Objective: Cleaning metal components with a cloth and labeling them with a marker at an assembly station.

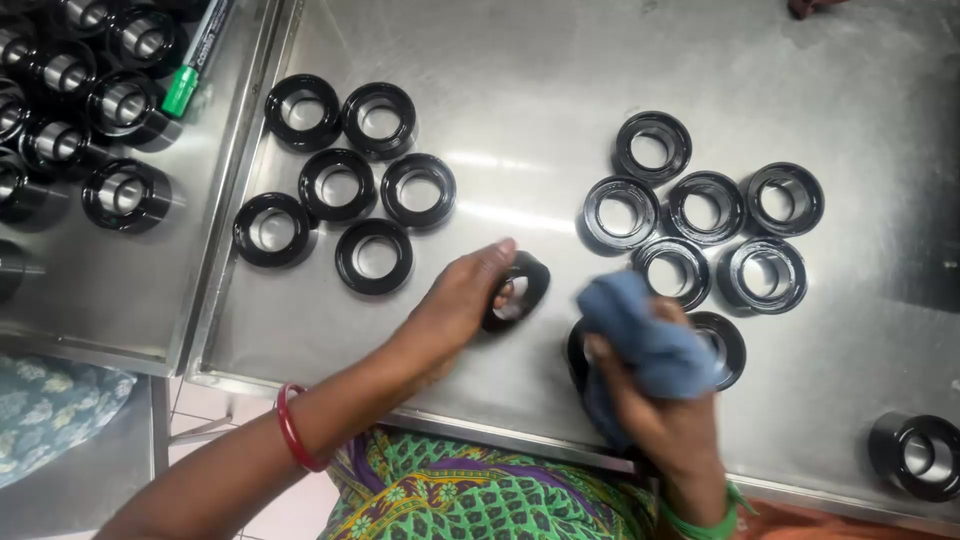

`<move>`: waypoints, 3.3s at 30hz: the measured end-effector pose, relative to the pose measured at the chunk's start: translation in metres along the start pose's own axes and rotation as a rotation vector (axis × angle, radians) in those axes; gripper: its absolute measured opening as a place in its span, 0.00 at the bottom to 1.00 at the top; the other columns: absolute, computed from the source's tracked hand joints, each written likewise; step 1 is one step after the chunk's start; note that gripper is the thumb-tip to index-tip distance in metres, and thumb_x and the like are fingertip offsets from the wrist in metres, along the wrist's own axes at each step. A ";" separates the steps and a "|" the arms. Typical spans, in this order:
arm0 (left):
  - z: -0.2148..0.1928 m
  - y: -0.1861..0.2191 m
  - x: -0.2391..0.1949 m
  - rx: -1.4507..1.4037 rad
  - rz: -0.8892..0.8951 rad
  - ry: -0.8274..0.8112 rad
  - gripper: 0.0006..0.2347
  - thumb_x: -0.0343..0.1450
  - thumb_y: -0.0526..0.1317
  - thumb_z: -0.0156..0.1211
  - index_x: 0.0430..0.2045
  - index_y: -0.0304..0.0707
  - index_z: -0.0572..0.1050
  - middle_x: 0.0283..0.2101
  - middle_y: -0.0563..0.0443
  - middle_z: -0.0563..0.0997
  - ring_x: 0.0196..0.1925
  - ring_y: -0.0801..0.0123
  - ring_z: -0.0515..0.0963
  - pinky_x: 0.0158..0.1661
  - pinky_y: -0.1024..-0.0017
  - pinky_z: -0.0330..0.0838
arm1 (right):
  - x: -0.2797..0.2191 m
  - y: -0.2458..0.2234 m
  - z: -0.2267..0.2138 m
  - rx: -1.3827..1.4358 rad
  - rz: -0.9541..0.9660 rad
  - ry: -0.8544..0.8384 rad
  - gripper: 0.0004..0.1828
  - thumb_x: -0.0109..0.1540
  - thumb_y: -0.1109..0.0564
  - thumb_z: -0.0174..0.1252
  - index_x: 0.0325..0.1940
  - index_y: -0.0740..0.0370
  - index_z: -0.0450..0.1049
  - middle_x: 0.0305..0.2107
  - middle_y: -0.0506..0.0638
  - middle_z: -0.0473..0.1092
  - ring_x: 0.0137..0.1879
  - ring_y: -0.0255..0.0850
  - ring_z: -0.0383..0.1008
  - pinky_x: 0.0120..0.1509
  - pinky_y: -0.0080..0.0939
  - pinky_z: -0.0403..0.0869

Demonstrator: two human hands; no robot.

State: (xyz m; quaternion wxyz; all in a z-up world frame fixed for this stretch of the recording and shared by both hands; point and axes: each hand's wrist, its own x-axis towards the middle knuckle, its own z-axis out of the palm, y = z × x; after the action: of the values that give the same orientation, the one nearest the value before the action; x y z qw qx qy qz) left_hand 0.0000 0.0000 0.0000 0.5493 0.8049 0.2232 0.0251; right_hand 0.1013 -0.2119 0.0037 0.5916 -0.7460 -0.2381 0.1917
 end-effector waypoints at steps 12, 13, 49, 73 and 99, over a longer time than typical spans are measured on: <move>0.005 -0.006 -0.030 -1.290 -0.387 0.159 0.17 0.76 0.55 0.50 0.27 0.41 0.69 0.24 0.55 0.70 0.29 0.72 0.68 0.35 0.70 0.65 | -0.004 -0.049 0.051 -0.061 -0.026 -0.393 0.23 0.59 0.58 0.65 0.57 0.67 0.72 0.40 0.54 0.78 0.41 0.40 0.81 0.45 0.36 0.78; 0.004 -0.003 -0.031 -1.040 -0.336 0.212 0.17 0.77 0.54 0.47 0.29 0.40 0.70 0.26 0.56 0.70 0.31 0.71 0.69 0.37 0.69 0.65 | 0.000 -0.055 0.054 0.009 -0.045 -0.326 0.22 0.61 0.58 0.64 0.57 0.67 0.72 0.41 0.54 0.78 0.43 0.39 0.80 0.46 0.36 0.78; -0.001 0.047 -0.045 -1.211 -0.294 0.098 0.22 0.74 0.58 0.44 0.54 0.45 0.68 0.47 0.48 0.71 0.49 0.69 0.76 0.47 0.67 0.76 | 0.008 -0.043 0.061 -0.182 -0.593 -0.137 0.25 0.58 0.52 0.70 0.52 0.69 0.73 0.38 0.56 0.76 0.43 0.41 0.78 0.46 0.38 0.76; -0.006 0.060 -0.026 -0.174 0.664 0.261 0.20 0.84 0.46 0.28 0.56 0.26 0.65 0.55 0.33 0.74 0.51 0.53 0.76 0.57 0.61 0.74 | 0.019 -0.031 0.079 -0.359 -0.713 0.166 0.24 0.71 0.41 0.52 0.48 0.67 0.69 0.32 0.51 0.67 0.34 0.36 0.69 0.32 0.38 0.68; -0.027 0.041 0.020 -0.214 0.574 0.103 0.20 0.81 0.51 0.43 0.59 0.38 0.74 0.52 0.39 0.72 0.59 0.60 0.71 0.61 0.65 0.72 | 0.052 -0.025 0.056 0.269 0.098 -0.039 0.24 0.56 0.64 0.64 0.56 0.64 0.70 0.40 0.49 0.74 0.44 0.34 0.75 0.47 0.34 0.76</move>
State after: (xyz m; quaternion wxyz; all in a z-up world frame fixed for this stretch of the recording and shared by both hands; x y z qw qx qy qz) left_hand 0.0236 0.0190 0.0430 0.5892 0.7704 0.0104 0.2435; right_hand 0.1091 -0.1330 0.0150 0.6716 -0.6667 -0.1848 0.2650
